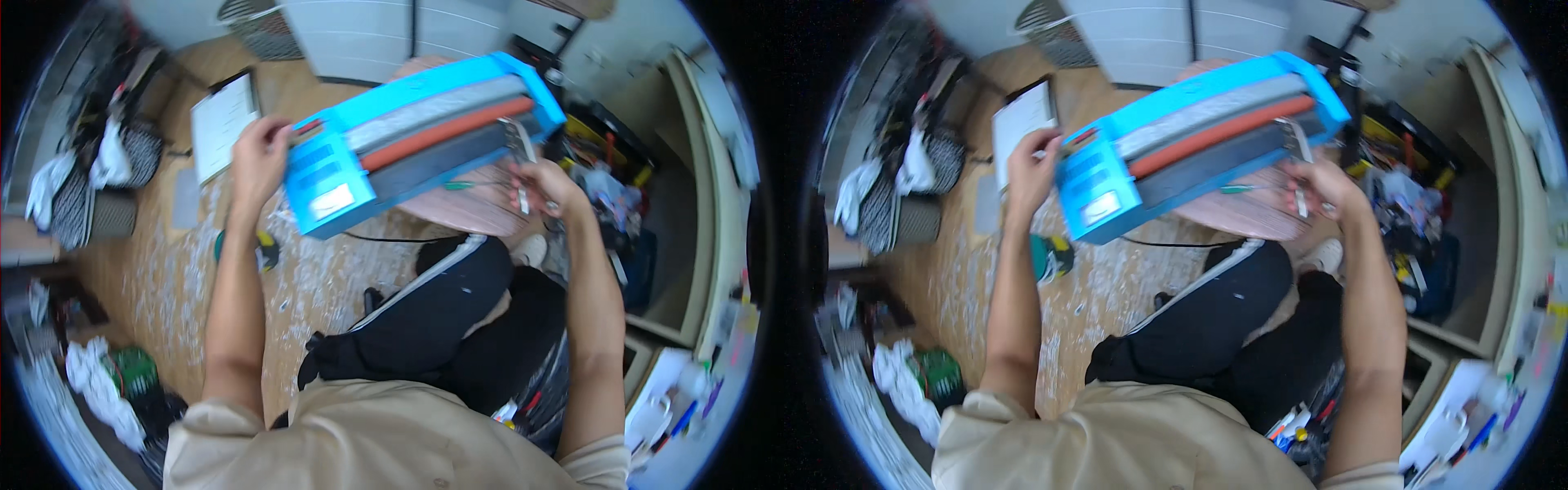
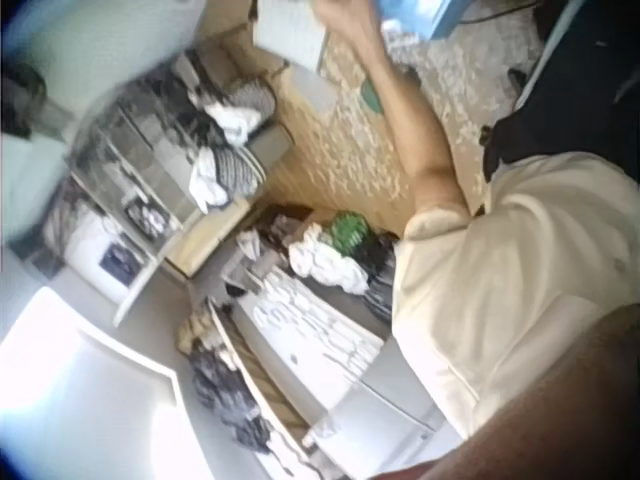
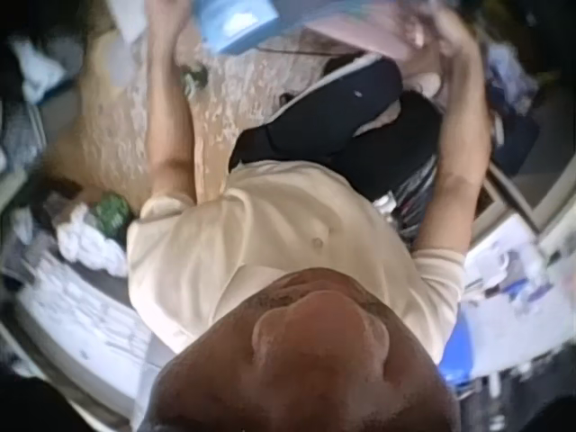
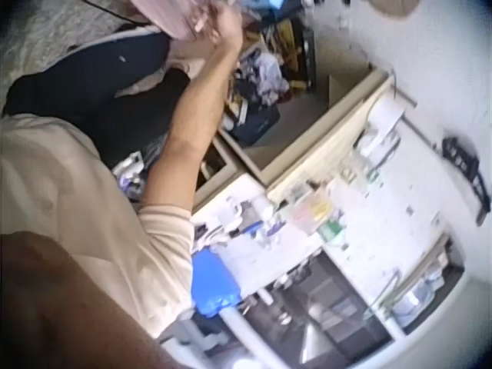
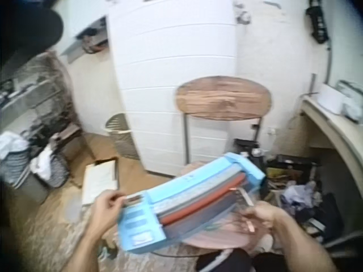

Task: Repairing a laminating machine by adjusting the internal rollers using pliers.

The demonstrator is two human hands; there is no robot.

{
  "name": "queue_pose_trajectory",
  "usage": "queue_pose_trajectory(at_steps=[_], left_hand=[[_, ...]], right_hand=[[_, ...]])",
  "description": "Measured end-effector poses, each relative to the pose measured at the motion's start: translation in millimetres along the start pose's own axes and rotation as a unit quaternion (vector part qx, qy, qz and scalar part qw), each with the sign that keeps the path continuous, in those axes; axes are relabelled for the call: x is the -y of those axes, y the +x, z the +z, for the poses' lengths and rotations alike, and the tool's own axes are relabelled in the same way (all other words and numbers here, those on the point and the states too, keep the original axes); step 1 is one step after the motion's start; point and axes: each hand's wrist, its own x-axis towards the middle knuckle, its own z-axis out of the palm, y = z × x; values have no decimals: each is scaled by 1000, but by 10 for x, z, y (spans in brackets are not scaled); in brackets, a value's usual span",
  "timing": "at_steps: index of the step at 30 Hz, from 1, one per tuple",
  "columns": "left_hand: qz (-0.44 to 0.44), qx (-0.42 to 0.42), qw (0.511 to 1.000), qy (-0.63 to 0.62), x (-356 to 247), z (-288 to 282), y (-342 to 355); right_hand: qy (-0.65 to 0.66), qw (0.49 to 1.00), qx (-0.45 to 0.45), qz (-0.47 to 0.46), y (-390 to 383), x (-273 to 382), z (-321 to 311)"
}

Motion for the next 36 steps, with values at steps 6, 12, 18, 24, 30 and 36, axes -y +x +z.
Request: queue_pose_trajectory(at_steps=[6,12,18,24,30,36], left_hand=[[38,94,993,-63,-1090,131,-475],[44,38,998,2,-1143,119,-590],[-42,26,990,132,-235,-78,-640],[-25,73,987,143,-354,5,-704],[-213,191,886,-364,-1359,562,-619],[-375,400,639,-539,-1919,1903,-660]], right_hand=[[-15,1000,-12,-4,-102,85,103],[-7,1000,-20,-18,-160,95,126],[-30,999,-10,-5,22,16,42],[-22,999,-11,-31,-56,58,84],[-32,999,-15,-11,-79,-7,48],[-19,996,-17,-82,-170,60,246]])
